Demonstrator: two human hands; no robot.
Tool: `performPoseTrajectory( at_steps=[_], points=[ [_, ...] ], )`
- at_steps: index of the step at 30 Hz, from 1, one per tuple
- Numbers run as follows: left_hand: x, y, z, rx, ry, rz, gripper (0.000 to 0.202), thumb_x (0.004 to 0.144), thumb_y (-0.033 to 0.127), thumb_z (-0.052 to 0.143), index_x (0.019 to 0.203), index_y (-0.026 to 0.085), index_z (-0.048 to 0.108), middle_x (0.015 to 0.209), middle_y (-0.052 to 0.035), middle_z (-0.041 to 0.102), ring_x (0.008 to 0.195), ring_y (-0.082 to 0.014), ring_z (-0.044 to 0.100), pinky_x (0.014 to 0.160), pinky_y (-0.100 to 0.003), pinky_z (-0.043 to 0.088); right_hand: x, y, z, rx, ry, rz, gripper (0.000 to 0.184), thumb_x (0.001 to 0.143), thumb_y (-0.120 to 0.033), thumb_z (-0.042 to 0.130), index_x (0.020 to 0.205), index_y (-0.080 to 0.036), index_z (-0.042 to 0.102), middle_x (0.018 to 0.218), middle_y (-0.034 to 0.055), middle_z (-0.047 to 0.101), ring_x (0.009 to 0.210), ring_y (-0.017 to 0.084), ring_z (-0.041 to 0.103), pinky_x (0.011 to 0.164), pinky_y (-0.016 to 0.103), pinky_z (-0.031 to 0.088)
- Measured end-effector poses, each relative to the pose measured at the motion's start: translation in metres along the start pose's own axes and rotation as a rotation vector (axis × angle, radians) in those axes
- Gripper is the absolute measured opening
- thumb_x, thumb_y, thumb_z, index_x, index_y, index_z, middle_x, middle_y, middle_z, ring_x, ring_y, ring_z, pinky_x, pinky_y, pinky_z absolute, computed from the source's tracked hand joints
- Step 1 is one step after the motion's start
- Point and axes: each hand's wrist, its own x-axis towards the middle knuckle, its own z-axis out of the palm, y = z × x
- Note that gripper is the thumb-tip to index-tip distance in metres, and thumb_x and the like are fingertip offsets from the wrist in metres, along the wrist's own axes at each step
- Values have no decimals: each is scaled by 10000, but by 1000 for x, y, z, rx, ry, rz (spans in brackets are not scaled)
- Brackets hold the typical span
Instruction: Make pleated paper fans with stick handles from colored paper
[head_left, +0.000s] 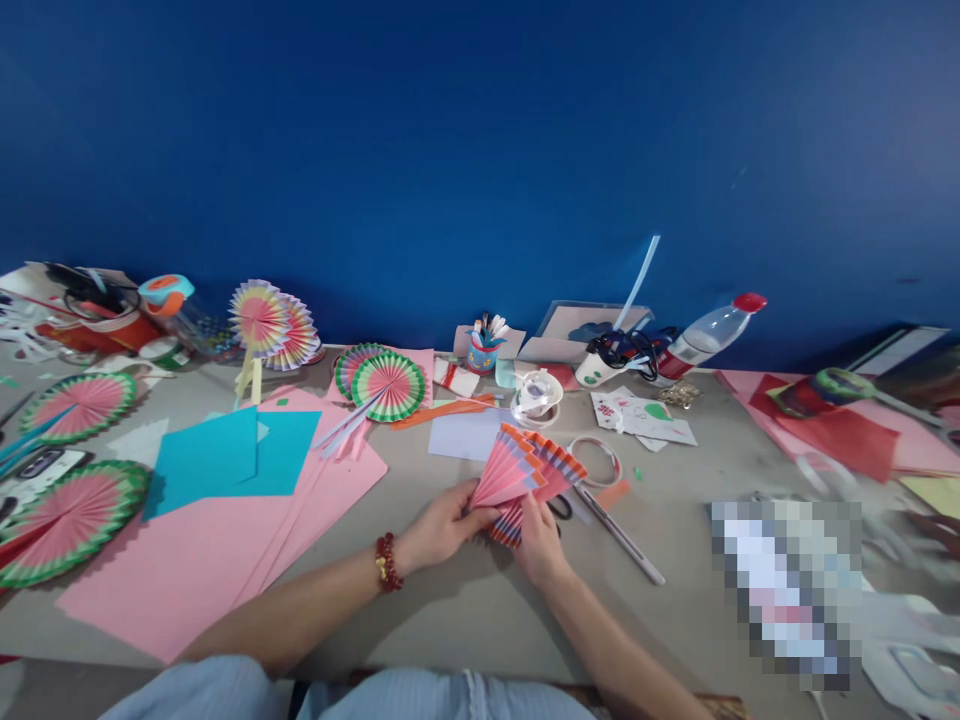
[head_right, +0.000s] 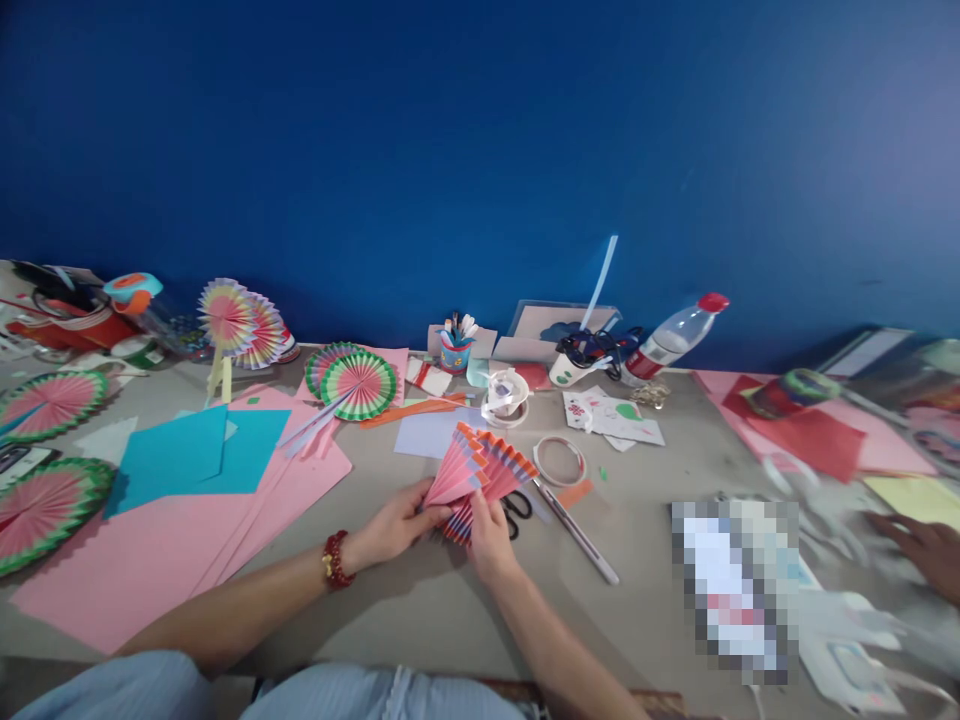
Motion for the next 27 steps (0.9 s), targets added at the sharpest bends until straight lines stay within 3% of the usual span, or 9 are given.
performPoseTrajectory(
  at_steps=[6, 10, 16, 19, 22, 25, 27],
  points=[
    [1, 0, 3, 28, -109, -14, 431, 906, 553, 536, 976, 133, 604, 756, 3, 558, 652, -122, 452, 602, -222, 376, -9, -5, 18, 161, 145, 100, 548, 724, -776, 601, 806, -239, 665, 719, 22, 735, 613, 214, 690, 545, 318, 581],
    [0, -3, 6, 120, -174, -29, 415, 898, 539, 550, 782, 143, 598, 640, 18, 537, 602, -121, 471, 578, -220, 368, -12, -5, 23, 171, 135, 161, 452, 700, -654, 715, 764, -212, 642, 634, -4, 704, 548, 182, 666, 483, 268, 544],
    [2, -9, 5, -73, 46, -18, 397, 874, 529, 584, 985, 149, 616, 716, -5, 629, 593, -141, 542, 575, -244, 432, -11, -7, 18, 157, 145, 145, 415, 614, -525, 842, 767, -199, 636, 571, -30, 671, 436, 156, 611, 439, 266, 520],
    [3, -7, -1, -60, 153, -27, 377, 876, 500, 598, 1028, 156, 596, 646, 30, 585, 518, -117, 488, 528, -232, 403, -7, -20, 19, 157, 211, 107, 399, 644, -515, 835, 808, -192, 666, 641, -12, 701, 515, 167, 644, 474, 270, 533],
    [4, -5, -9, -59, 253, 21, 337, 851, 456, 651, 1010, 167, 581, 700, 29, 591, 591, -117, 513, 580, -229, 410, -2, -34, 18, 200, 230, 121, 375, 700, -518, 801, 826, -191, 670, 669, -15, 679, 536, 148, 628, 471, 258, 528],
    [6, -8, -15, -149, 246, -1, 327, 864, 486, 613, 911, 170, 542, 664, 31, 563, 598, -126, 525, 572, -240, 411, 1, -40, 13, 249, 128, 103, 320, 763, -494, 762, 851, -202, 665, 632, -48, 598, 510, 110, 560, 499, 248, 535],
    [8, -11, -17, -194, 213, -13, 337, 893, 507, 548, 874, 172, 525, 679, 17, 571, 632, -141, 560, 593, -256, 431, 1, -39, 9, 288, 45, 92, 326, 804, -506, 717, 960, -224, 671, 638, -58, 569, 503, 101, 517, 518, 248, 536]
  ],
)
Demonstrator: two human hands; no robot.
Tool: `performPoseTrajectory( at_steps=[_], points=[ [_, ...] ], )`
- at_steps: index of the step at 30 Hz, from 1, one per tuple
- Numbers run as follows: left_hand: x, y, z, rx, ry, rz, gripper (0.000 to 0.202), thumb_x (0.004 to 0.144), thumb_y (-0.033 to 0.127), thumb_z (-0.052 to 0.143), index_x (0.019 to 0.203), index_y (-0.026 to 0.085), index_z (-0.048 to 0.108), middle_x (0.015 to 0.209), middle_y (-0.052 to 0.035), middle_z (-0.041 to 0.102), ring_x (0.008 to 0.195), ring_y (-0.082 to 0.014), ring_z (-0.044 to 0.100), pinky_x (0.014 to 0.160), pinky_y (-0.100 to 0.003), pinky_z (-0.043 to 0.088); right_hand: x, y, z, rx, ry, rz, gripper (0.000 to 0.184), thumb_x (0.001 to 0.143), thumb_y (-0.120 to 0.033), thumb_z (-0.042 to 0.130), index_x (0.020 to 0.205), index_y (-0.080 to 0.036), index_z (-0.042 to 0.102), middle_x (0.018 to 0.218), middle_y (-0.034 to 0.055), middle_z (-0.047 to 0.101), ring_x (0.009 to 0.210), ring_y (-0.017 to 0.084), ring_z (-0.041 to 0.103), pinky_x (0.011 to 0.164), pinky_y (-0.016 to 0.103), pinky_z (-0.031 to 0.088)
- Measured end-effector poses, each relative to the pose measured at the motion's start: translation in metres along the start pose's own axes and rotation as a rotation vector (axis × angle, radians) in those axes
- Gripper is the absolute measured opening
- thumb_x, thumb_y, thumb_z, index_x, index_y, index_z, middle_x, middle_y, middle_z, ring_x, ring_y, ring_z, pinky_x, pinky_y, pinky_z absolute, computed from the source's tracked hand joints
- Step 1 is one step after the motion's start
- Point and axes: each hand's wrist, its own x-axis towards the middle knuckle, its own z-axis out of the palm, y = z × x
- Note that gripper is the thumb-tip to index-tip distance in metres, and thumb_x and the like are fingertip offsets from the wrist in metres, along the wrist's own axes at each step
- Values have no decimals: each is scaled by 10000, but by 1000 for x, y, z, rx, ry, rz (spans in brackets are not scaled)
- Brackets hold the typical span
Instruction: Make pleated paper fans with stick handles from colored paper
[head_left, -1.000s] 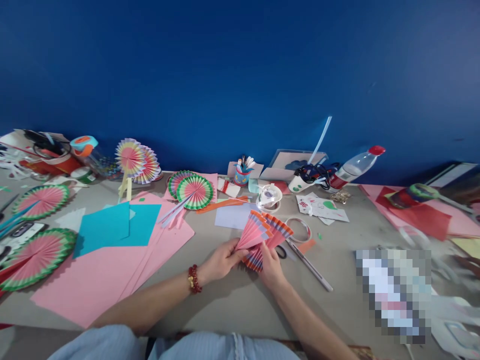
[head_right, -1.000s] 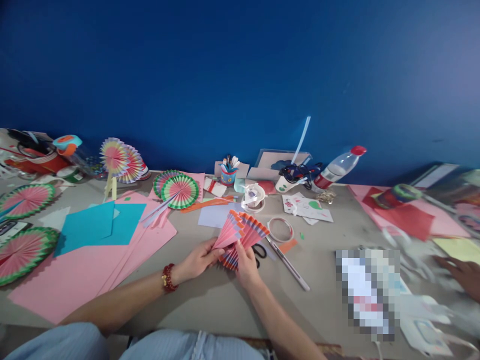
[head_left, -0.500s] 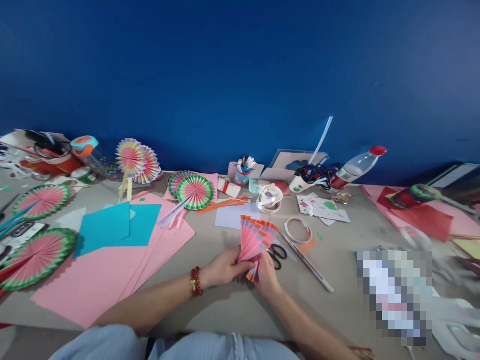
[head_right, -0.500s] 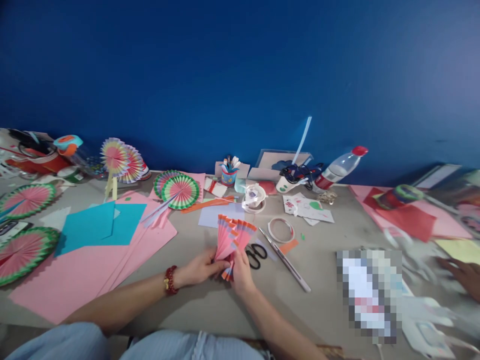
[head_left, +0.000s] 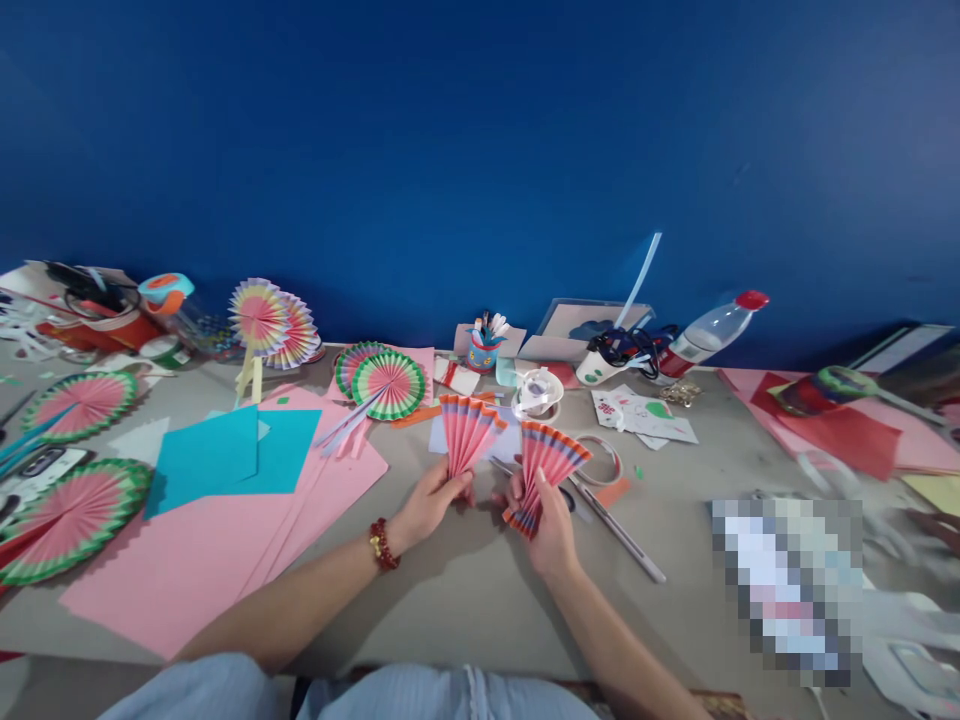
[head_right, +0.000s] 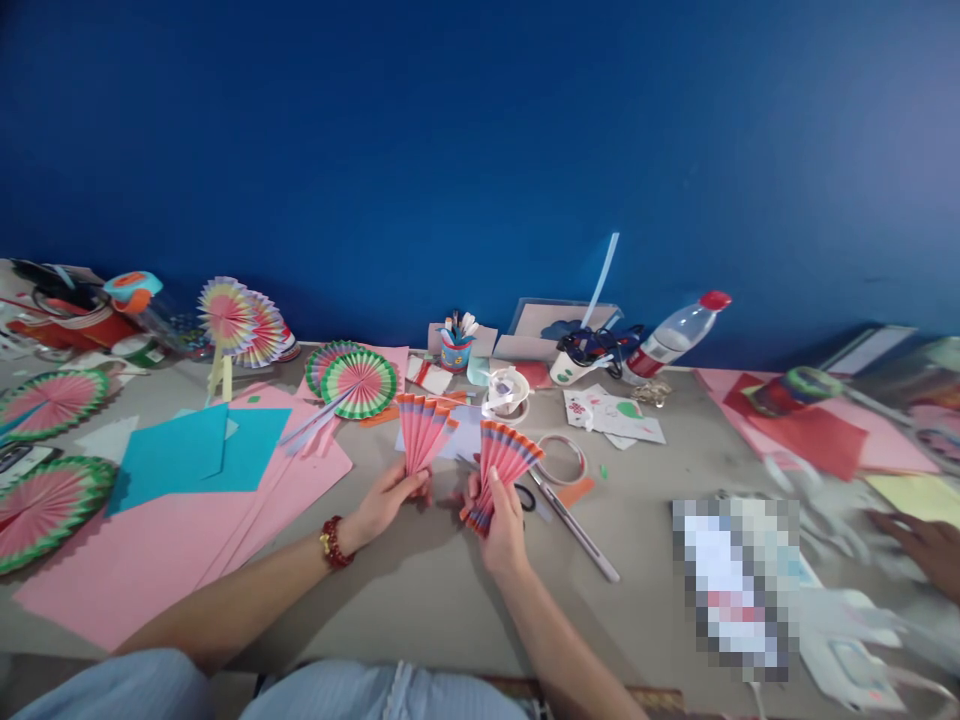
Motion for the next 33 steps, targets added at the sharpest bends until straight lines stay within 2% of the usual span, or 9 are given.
performPoseTrajectory(
  at_steps=[2, 6, 9, 11, 17, 21, 24, 29, 33],
  points=[
    [1, -1, -1, -8, -17, -10, 342, 916, 511, 493, 857, 174, 517, 680, 16, 562, 623, -141, 567, 588, -262, 431, 1, 3, -3, 14, -64, 34, 359, 843, -559, 646, 994, -234, 668, 648, -51, 561, 493, 102, 492, 490, 242, 515],
    [1, 0, 1, 3, -13, -29, 330, 929, 492, 453, 821, 183, 491, 587, 60, 461, 504, -101, 465, 522, -241, 364, 4, 4, -4, -16, -138, 106, 538, 875, -690, 479, 718, -196, 624, 587, -20, 518, 433, 102, 429, 373, 222, 411],
    [0, 3, 3, 27, 3, -37, 331, 927, 492, 464, 793, 190, 476, 540, 76, 412, 474, -91, 393, 494, -231, 320, 4, 0, -1, -9, -151, 101, 593, 880, -709, 418, 654, -188, 590, 559, -10, 499, 410, 96, 382, 341, 207, 339],
    [-2, 5, 5, 36, 12, -38, 338, 917, 501, 485, 776, 196, 461, 537, 82, 390, 467, -87, 356, 481, -228, 296, 4, -3, 0, 6, -156, 95, 597, 881, -702, 397, 649, -186, 590, 556, 4, 508, 430, 107, 401, 363, 213, 356],
    [-2, 6, 3, 13, 3, -26, 321, 899, 496, 497, 834, 182, 512, 567, 63, 432, 496, -98, 397, 504, -235, 326, 2, 1, -1, 64, -185, 75, 417, 880, -533, 460, 936, -180, 675, 610, 8, 553, 480, 130, 436, 416, 235, 404],
    [0, 3, 0, -17, -32, -32, 346, 924, 493, 464, 906, 160, 558, 654, 18, 537, 549, -118, 498, 530, -252, 389, 3, 3, -3, 61, -205, 129, 277, 887, -446, 557, 901, -193, 669, 682, 7, 594, 520, 119, 474, 447, 223, 426],
    [2, 4, -1, -70, -39, -45, 355, 898, 509, 548, 944, 158, 583, 769, -19, 624, 656, -150, 584, 618, -276, 464, 2, 0, -2, 29, -179, 103, 204, 875, -406, 635, 971, -229, 673, 882, 26, 673, 649, 143, 571, 539, 260, 524],
    [4, 4, -3, -198, 26, -62, 372, 840, 471, 669, 1039, 161, 615, 950, -50, 684, 860, -193, 643, 787, -316, 521, -3, -6, 2, 56, -216, 180, 365, 838, -351, 702, 1188, -261, 652, 965, 52, 710, 871, 201, 649, 832, 415, 583],
    [6, 2, -5, -264, 14, -84, 406, 780, 439, 746, 1047, 155, 630, 981, -58, 702, 836, -189, 657, 785, -325, 537, -1, -7, -1, 55, -204, 164, 478, 789, -341, 739, 1251, -299, 624, 1150, 72, 707, 1072, 260, 642, 908, 478, 553]
  ],
)
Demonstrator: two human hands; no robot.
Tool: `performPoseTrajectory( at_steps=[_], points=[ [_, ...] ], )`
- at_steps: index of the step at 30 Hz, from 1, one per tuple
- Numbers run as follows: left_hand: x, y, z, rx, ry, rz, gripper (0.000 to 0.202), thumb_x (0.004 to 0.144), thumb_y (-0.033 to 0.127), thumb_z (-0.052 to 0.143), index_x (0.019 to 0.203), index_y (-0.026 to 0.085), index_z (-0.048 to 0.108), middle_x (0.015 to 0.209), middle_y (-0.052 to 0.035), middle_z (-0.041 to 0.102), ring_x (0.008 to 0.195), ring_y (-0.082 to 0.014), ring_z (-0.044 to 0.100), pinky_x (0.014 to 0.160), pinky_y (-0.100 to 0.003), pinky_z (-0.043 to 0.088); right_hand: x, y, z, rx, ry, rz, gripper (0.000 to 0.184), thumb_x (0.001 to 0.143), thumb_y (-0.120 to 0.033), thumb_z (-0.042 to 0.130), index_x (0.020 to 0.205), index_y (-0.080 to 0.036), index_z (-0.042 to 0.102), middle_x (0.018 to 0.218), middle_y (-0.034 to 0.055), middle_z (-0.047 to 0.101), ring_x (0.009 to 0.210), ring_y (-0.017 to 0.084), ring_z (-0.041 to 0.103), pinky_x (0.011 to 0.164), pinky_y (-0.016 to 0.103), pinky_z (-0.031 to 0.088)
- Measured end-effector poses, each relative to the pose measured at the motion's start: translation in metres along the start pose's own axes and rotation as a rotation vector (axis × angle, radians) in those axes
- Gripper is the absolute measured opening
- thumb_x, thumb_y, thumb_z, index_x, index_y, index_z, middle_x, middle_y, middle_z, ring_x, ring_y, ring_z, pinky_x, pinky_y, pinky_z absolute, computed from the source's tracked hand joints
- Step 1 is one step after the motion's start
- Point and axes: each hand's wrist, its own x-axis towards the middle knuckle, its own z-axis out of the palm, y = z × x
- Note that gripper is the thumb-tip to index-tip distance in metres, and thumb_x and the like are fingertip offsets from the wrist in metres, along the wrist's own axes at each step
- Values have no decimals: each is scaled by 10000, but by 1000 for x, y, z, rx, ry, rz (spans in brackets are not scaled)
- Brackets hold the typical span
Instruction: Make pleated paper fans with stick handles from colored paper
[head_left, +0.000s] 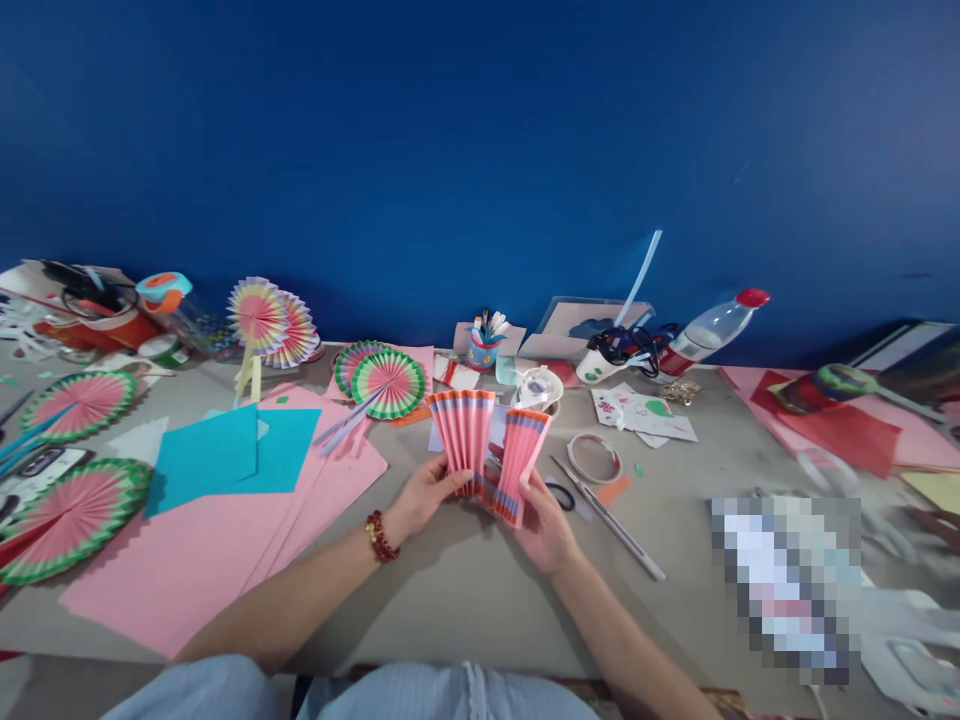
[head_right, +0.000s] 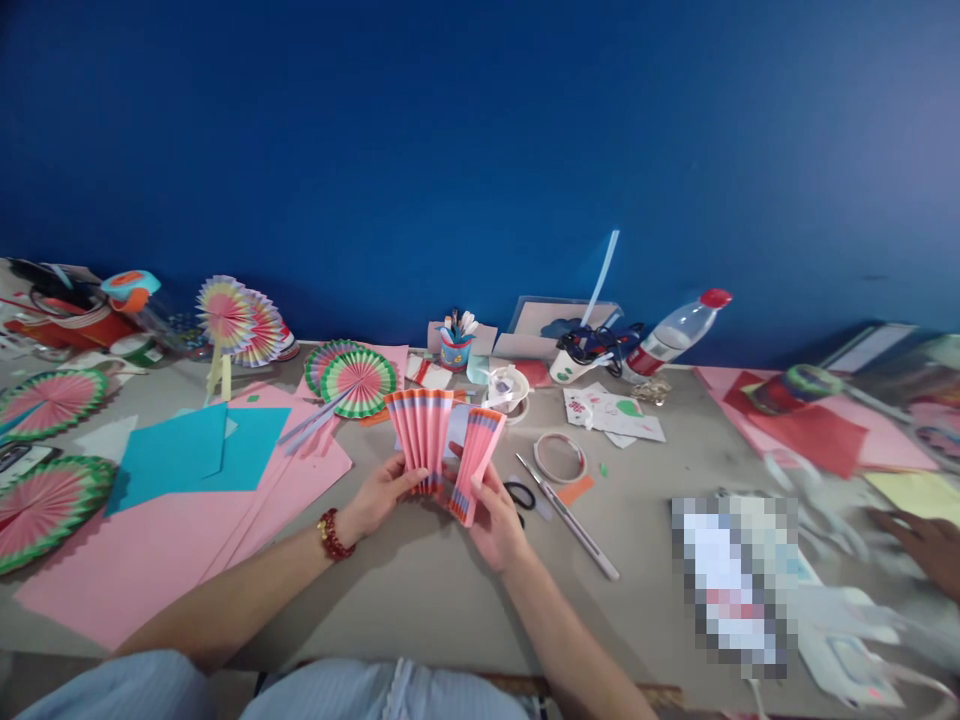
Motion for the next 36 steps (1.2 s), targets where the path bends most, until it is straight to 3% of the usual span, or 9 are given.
performPoseTrajectory(
  at_steps=[6, 11, 16, 21, 24, 27, 36],
  points=[
    [1, 7, -1, -94, 40, -15, 490, 761, 384, 777, 1160, 158, 603, 1078, -98, 707, 886, -211, 684, 791, -325, 550, 4, 0, -12, -15, 20, 9, 518, 763, -494, 731, 1217, -257, 654, 1141, 96, 732, 1057, 299, 676, 872, 466, 557],
    [-1, 9, -9, -81, -1, -29, 427, 714, 336, 809, 1061, 129, 670, 996, -106, 733, 838, -209, 690, 764, -304, 543, 4, 0, -14, -50, 51, -10, 487, 707, -427, 804, 1140, -230, 698, 1054, 83, 763, 969, 269, 710, 825, 384, 563],
    [-2, 9, -11, -105, -9, -113, 443, 676, 330, 821, 1068, 163, 697, 1080, -111, 741, 957, -280, 700, 864, -388, 553, 2, 0, -11, -127, 56, -31, 409, 713, -354, 821, 1079, -204, 720, 928, 68, 779, 823, 240, 724, 754, 353, 574],
    [-2, 14, -10, -133, -24, -126, 476, 697, 343, 810, 1132, 197, 683, 1103, -100, 741, 980, -282, 707, 880, -408, 561, 2, 2, -11, -191, 29, -42, 286, 740, -364, 798, 960, -188, 752, 947, 84, 777, 822, 246, 722, 731, 350, 582],
    [-1, 17, -11, -171, -54, -203, 448, 727, 401, 782, 1102, 172, 697, 1107, -119, 738, 971, -287, 713, 875, -412, 564, 4, 2, -13, -201, 32, -52, 261, 744, -369, 790, 928, -187, 758, 962, 92, 775, 875, 272, 723, 753, 371, 586],
    [0, 20, -12, -182, -78, -267, 446, 737, 440, 763, 1064, 141, 710, 1099, -149, 738, 941, -305, 719, 825, -417, 580, 5, 3, -14, -159, 73, -32, 270, 729, -364, 803, 929, -190, 751, 963, 90, 775, 923, 289, 723, 751, 374, 589],
    [-4, 22, -7, -87, -16, -252, 411, 682, 363, 832, 999, 129, 714, 993, -131, 763, 799, -250, 731, 756, -367, 587, 3, 9, -6, -267, 195, -73, 451, 624, -357, 891, 1007, -202, 712, 964, 72, 779, 830, 262, 734, 739, 373, 593]
  ],
)
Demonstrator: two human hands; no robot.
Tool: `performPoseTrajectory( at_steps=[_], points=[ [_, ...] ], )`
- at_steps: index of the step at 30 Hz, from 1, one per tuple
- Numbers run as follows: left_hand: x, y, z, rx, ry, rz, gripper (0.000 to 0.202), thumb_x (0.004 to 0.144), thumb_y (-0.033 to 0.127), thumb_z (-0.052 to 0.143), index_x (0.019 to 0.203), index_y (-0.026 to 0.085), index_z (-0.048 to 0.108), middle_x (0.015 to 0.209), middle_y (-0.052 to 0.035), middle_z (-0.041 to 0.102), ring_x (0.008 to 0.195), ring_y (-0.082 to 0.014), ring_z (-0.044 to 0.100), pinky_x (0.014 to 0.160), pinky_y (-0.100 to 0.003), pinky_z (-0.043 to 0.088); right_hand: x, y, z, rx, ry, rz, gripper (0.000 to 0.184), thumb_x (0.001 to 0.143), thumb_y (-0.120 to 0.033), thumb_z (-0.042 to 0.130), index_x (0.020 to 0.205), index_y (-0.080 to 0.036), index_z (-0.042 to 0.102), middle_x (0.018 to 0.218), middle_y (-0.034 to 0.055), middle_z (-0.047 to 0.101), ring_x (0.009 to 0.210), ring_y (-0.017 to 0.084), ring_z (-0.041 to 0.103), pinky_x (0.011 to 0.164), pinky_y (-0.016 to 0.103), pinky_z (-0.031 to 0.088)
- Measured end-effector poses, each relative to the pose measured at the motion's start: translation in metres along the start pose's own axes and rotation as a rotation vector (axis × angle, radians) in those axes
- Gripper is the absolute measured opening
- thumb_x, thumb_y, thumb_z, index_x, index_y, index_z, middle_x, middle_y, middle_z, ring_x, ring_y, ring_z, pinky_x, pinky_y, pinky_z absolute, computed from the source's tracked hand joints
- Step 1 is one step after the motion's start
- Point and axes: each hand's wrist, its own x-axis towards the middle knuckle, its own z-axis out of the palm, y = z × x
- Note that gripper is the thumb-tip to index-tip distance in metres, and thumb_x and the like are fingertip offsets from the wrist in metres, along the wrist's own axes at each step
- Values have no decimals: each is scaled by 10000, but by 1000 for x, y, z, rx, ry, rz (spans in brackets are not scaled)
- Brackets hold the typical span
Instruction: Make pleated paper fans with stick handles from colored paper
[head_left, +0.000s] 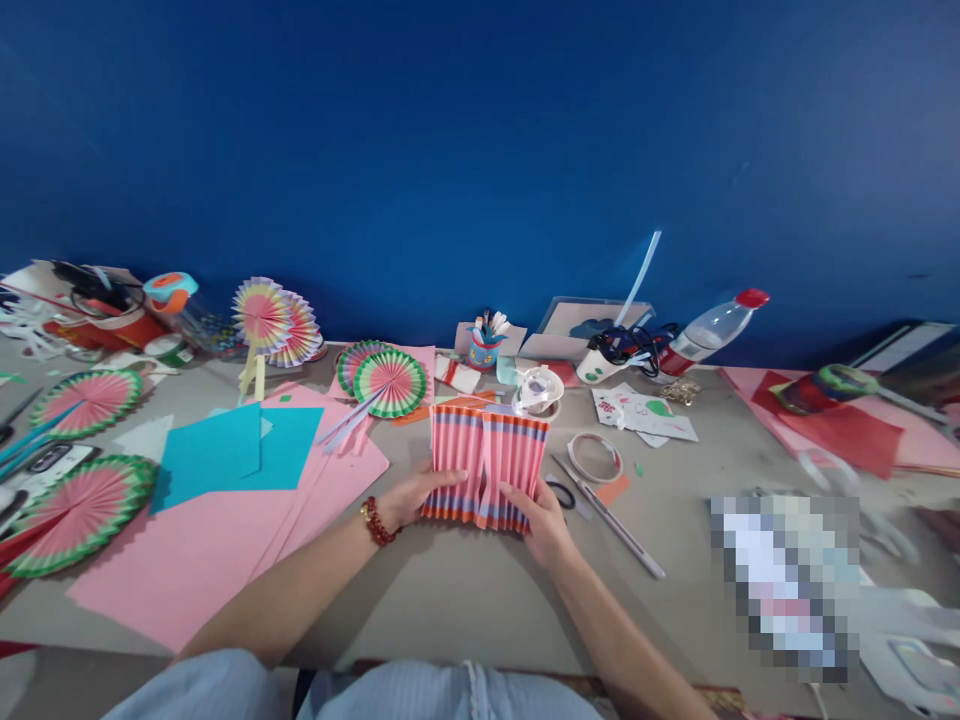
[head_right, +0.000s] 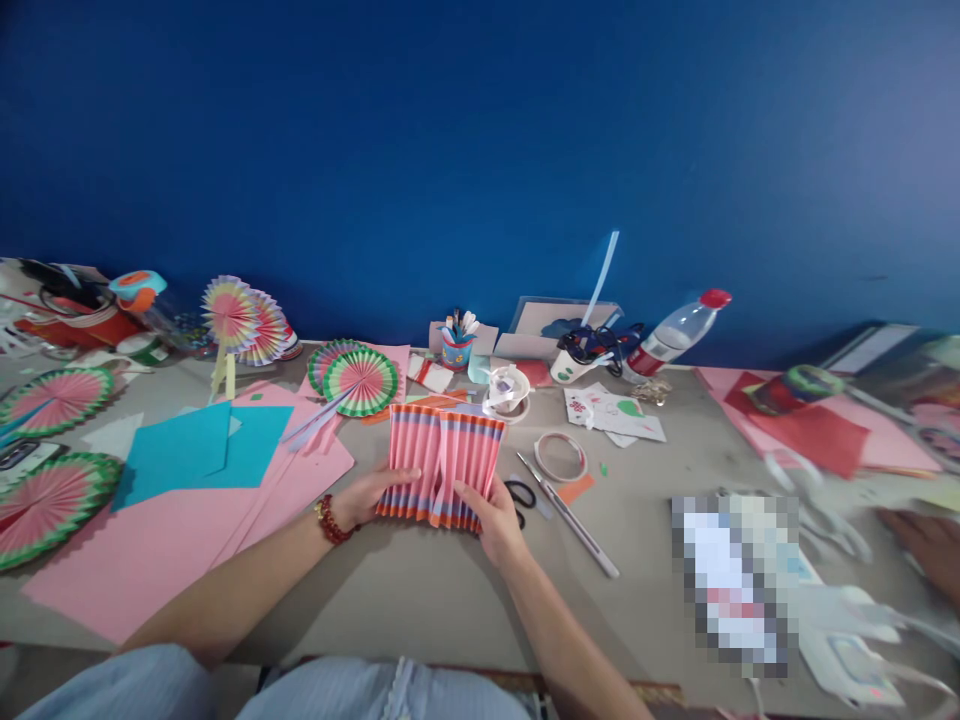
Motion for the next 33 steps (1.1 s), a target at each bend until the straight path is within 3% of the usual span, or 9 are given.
performPoseTrajectory(
  at_steps=[7, 16, 23, 27, 33],
  points=[
    [2, -2, -3, 18, -29, -1, 361, 732, 440, 779, 907, 125, 744, 865, -116, 767, 732, -241, 729, 732, -358, 592, 2, 1, 1, 45, 41, -40, 470, 653, -365, 870, 1054, -208, 682, 1016, 72, 769, 882, 285, 731, 776, 405, 596],
    [2, -8, 0, 166, -30, 123, 443, 716, 360, 811, 1096, 160, 702, 1071, -100, 748, 959, -270, 708, 859, -374, 560, -1, 7, 2, -130, -33, -94, 488, 672, -378, 855, 1090, -209, 667, 1017, 59, 757, 883, 248, 704, 814, 385, 567],
    [4, -8, 1, 143, -51, 71, 389, 743, 407, 775, 1015, 136, 713, 860, -83, 753, 698, -219, 706, 667, -340, 567, -2, 8, 4, -214, -61, -136, 449, 685, -360, 846, 1081, -220, 685, 1020, 50, 759, 890, 232, 702, 812, 345, 555],
    [5, -8, -1, 98, -17, 83, 344, 709, 368, 814, 928, 129, 699, 833, -64, 738, 687, -184, 690, 666, -303, 566, -2, 10, 1, -202, -37, -131, 441, 693, -368, 844, 1075, -222, 678, 1048, 53, 753, 918, 238, 699, 831, 357, 552],
    [7, -7, -8, 65, -58, 32, 397, 720, 398, 802, 951, 105, 666, 765, -59, 706, 619, -171, 683, 589, -280, 560, 2, 15, -5, -154, -48, -115, 458, 687, -396, 850, 1062, -197, 679, 986, 62, 757, 879, 249, 701, 842, 391, 548]
  ],
)
